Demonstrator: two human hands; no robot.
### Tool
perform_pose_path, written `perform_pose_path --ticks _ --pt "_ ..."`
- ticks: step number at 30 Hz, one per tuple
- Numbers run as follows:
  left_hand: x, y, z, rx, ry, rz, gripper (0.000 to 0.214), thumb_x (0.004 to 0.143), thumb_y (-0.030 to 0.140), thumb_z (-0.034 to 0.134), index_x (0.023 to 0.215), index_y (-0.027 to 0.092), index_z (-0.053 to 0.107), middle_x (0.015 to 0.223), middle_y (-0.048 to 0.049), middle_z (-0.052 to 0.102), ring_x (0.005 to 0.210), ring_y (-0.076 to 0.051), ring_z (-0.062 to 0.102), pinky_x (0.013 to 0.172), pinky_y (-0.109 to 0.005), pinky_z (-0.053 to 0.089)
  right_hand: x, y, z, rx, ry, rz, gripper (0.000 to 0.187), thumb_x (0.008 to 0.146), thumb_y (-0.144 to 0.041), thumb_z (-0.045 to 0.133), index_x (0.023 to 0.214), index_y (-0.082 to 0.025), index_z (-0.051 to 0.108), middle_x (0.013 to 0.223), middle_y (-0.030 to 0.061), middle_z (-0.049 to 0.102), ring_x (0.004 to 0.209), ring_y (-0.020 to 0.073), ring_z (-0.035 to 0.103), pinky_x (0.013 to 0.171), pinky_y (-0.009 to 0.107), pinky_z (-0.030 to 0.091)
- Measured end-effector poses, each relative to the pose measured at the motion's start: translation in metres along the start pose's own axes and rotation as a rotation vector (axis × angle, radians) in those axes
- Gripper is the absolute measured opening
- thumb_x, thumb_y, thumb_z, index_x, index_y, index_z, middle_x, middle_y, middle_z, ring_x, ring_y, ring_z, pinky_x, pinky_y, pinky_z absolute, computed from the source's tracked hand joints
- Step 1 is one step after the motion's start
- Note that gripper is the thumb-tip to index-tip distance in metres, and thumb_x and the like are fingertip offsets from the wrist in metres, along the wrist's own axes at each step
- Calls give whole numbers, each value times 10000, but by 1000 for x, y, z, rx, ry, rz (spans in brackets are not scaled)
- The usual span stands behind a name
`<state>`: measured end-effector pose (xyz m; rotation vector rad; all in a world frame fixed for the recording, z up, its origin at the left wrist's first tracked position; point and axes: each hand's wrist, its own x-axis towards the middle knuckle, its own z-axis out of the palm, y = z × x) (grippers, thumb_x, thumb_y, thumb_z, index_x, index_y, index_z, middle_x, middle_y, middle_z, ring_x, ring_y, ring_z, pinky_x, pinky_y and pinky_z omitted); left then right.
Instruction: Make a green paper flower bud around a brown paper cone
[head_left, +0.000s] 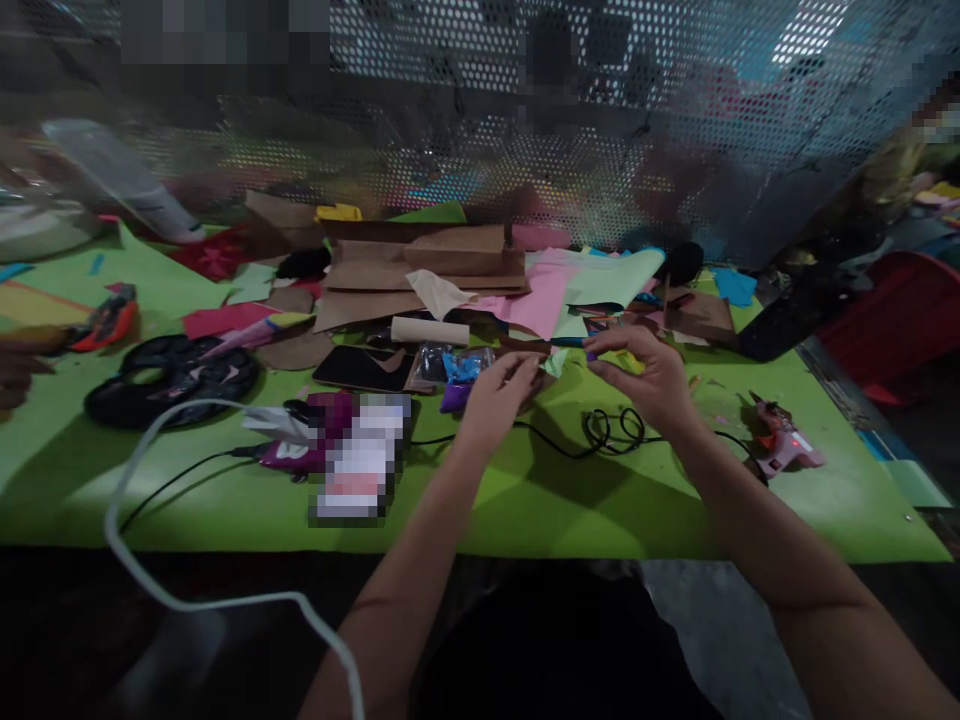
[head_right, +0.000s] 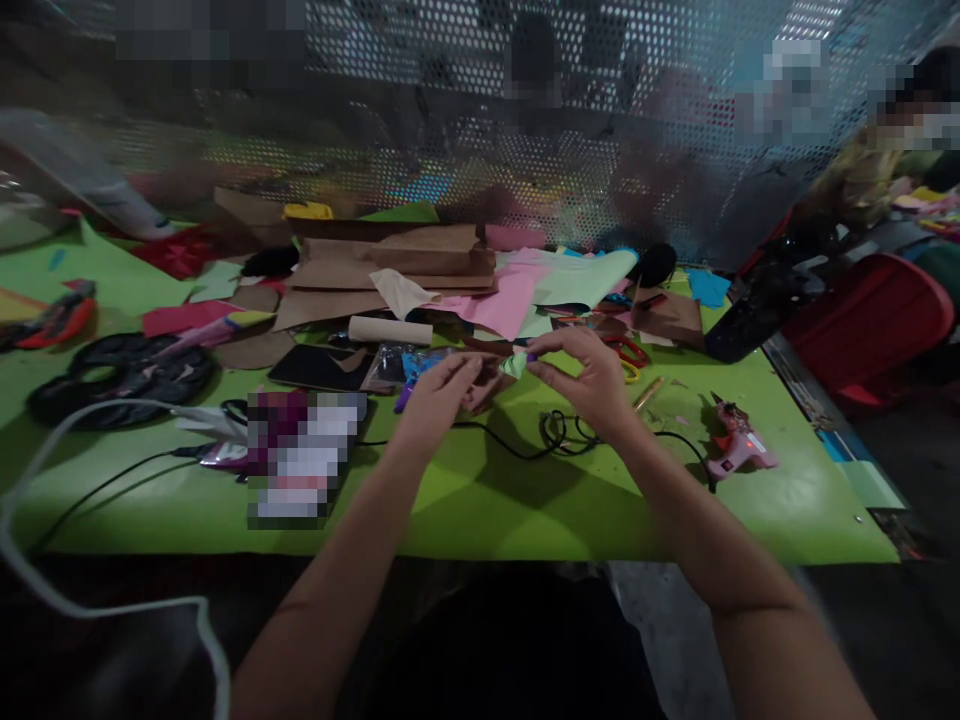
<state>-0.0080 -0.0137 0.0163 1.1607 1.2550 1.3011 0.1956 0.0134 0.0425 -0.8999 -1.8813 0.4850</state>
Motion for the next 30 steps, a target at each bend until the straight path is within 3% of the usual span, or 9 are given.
perform_pose_path --ticks 3,6,9,11,16,21,25,30 --pt "23 0 -10 515 -36 116 234 910 337 595 1017 208 758 1001 -90 758 934 -255 668 873 -356 476 1 15 -5 76 91 128 166 849 -366 759 947 -233 758 975 47 771 961 225 694 906 396 523" --pt "36 -8 -7 1015 -88 158 291 907 384 604 1068 184 743 1125 -166 730 1128 -355 621 985 -457 426 0 30 -4 186 126 247 216 800 -380 794 934 -215 759 946 42 765 917 207 688 879 372 526" --pt "37 -17 2 1202 -141 172 416 903 510 593 1114 174 720 1207 -207 692 1214 -417 573 1010 -521 392 -2 40 0 318 123 354 258 754 -380 823 938 -211 762 904 30 761 846 182 679 832 347 532" --pt "36 -21 8 1209 -163 193 422 906 518 587 1126 175 699 1217 -203 686 1217 -415 572 1009 -524 387 -2 45 2 400 129 416 272 722 -365 842 934 -211 767 887 22 757 817 166 670 806 327 529" --pt "30 -19 9 1111 -124 201 326 836 335 686 1108 174 607 1137 -170 705 1160 -384 613 981 -496 417 0 45 4 506 179 481 265 651 -344 880 856 -213 775 835 -1 737 804 145 634 794 298 498" --pt "22 -21 6 728 -51 169 402 797 246 671 1141 198 469 1027 -93 687 977 -278 683 840 -382 495 2 36 5 624 226 500 260 646 -365 885 854 -238 792 859 -6 749 847 145 638 848 299 487" --pt "19 -30 7 449 -129 234 453 791 287 691 1164 196 449 1075 -77 670 1008 -227 668 906 -362 500 0 27 7 694 237 532 257 626 -379 890 836 -261 801 871 -8 758 855 151 637 828 296 487" --pt "14 -25 10 319 -300 206 482 907 428 598 1315 193 492 1194 -79 671 1135 -218 623 1012 -346 466 -1 19 10 767 251 565 265 594 -399 907 810 -279 812 896 -8 767 860 151 639 790 282 483"
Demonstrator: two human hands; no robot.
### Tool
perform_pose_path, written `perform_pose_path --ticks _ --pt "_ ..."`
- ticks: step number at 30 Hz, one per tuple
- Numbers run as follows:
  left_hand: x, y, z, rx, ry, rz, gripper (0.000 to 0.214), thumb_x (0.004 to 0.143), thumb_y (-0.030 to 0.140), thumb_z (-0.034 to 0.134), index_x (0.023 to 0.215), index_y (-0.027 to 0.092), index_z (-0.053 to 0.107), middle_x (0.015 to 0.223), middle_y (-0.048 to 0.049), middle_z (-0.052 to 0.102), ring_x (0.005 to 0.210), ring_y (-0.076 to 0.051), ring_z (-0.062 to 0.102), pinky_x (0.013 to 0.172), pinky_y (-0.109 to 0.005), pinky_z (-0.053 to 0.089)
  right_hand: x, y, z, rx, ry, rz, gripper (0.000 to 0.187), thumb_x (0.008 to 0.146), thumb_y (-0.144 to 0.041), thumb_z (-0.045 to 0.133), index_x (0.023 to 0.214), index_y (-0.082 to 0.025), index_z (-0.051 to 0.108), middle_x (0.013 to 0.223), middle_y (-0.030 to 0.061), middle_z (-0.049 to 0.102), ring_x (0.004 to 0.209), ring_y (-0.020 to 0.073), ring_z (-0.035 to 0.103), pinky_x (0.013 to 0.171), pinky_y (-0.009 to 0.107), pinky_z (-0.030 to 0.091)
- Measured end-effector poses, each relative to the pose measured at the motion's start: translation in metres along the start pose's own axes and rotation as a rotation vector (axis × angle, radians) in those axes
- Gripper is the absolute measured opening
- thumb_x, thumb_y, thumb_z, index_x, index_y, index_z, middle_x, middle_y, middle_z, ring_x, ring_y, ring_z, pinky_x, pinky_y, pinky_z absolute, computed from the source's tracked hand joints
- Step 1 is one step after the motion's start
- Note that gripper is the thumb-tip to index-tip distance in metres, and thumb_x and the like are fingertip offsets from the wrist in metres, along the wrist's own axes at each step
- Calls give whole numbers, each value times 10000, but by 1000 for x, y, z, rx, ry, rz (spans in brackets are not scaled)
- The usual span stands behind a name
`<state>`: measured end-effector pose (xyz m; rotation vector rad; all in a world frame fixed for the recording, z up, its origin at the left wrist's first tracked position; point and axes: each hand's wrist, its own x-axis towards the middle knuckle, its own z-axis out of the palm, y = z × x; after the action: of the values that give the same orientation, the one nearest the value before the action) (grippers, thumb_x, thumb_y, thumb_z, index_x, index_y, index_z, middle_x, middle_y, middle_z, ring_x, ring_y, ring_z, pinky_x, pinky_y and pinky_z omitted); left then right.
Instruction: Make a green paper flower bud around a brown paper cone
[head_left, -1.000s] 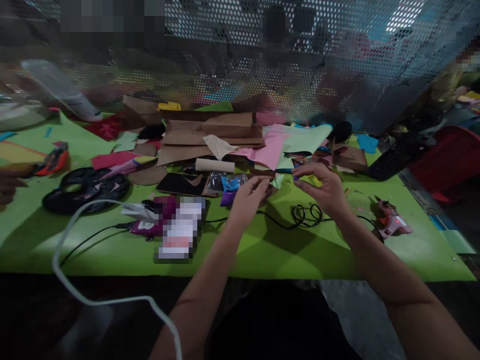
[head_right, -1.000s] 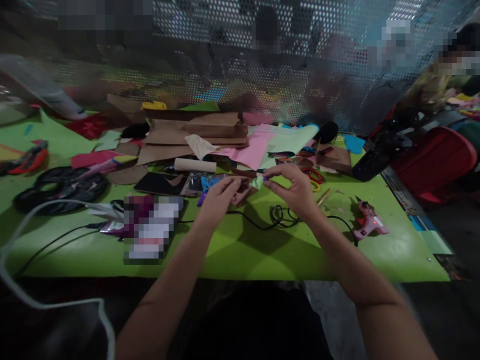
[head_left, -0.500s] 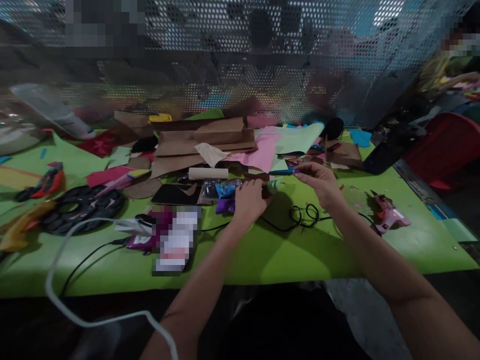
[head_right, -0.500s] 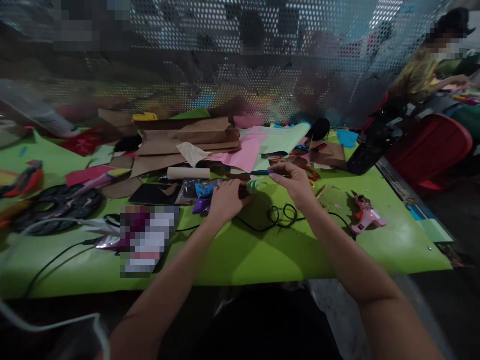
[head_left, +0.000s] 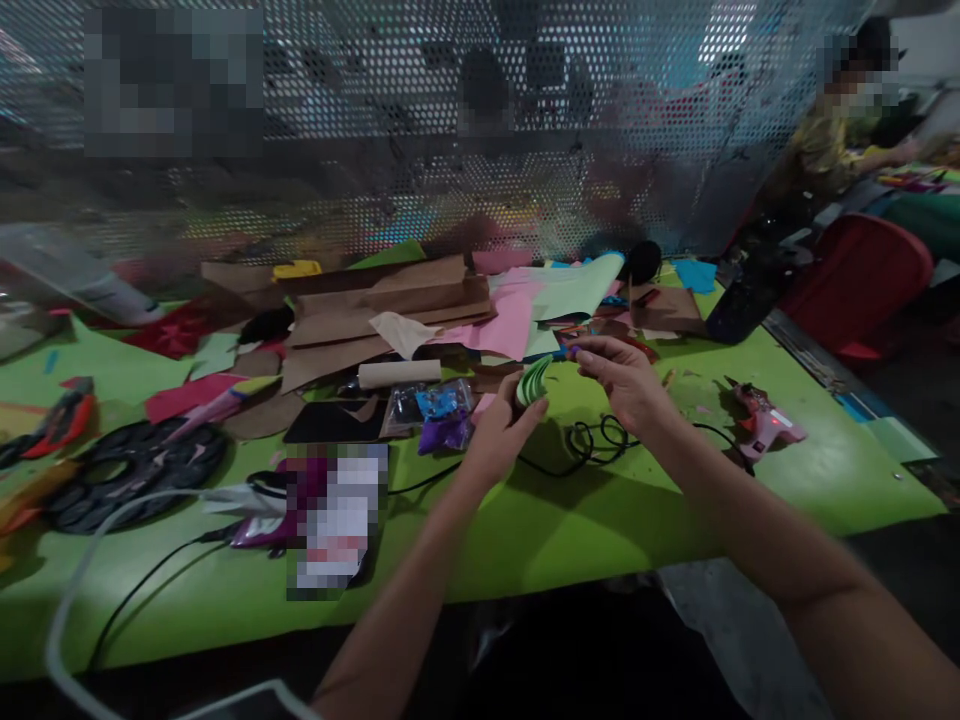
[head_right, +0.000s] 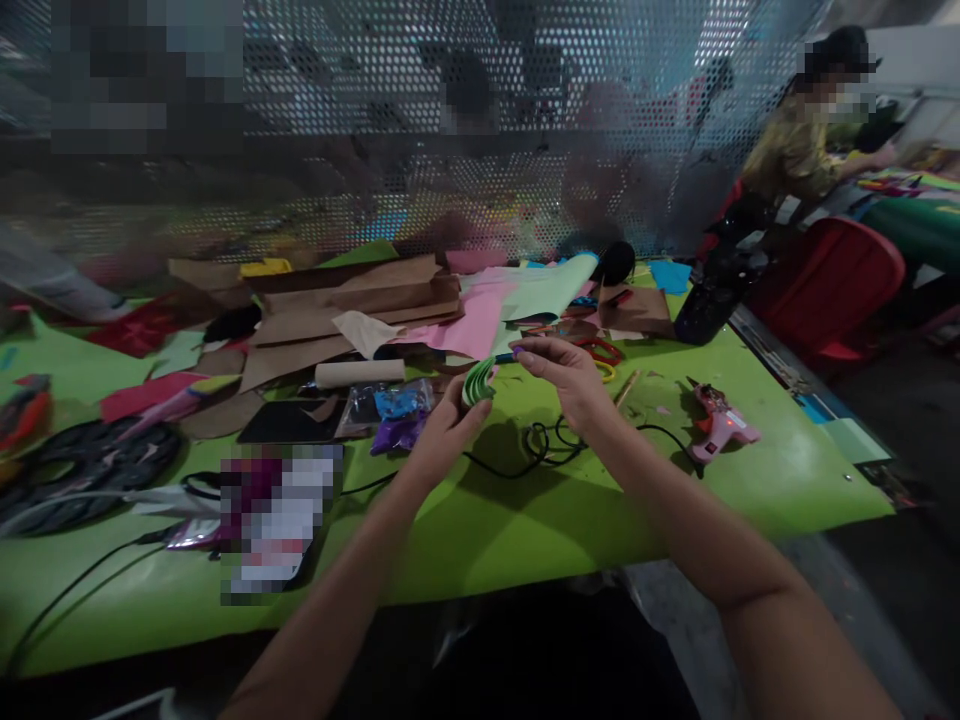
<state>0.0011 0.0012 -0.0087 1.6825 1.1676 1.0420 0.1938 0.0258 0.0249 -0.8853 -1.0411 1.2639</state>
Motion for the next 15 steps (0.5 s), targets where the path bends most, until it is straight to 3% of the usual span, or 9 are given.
perform_pose_path --ticks 4,15 --pt "-5 8 3 -68 -45 -43 511 955 523 500 1357 208 518 1138 -67 689 1133 -211 619 993 -315 483 -3 -2 4 29 10 -3 277 580 -406 916 805 -279 816 893 -2 772 863 158 644 809 295 495" --pt "-8 4 11 -120 -58 -83 545 946 582 487 1338 208 539 1014 -70 681 1080 -219 628 916 -312 518 -7 1 8 42 -37 24 247 609 -387 903 813 -275 821 894 2 775 868 164 653 842 315 509"
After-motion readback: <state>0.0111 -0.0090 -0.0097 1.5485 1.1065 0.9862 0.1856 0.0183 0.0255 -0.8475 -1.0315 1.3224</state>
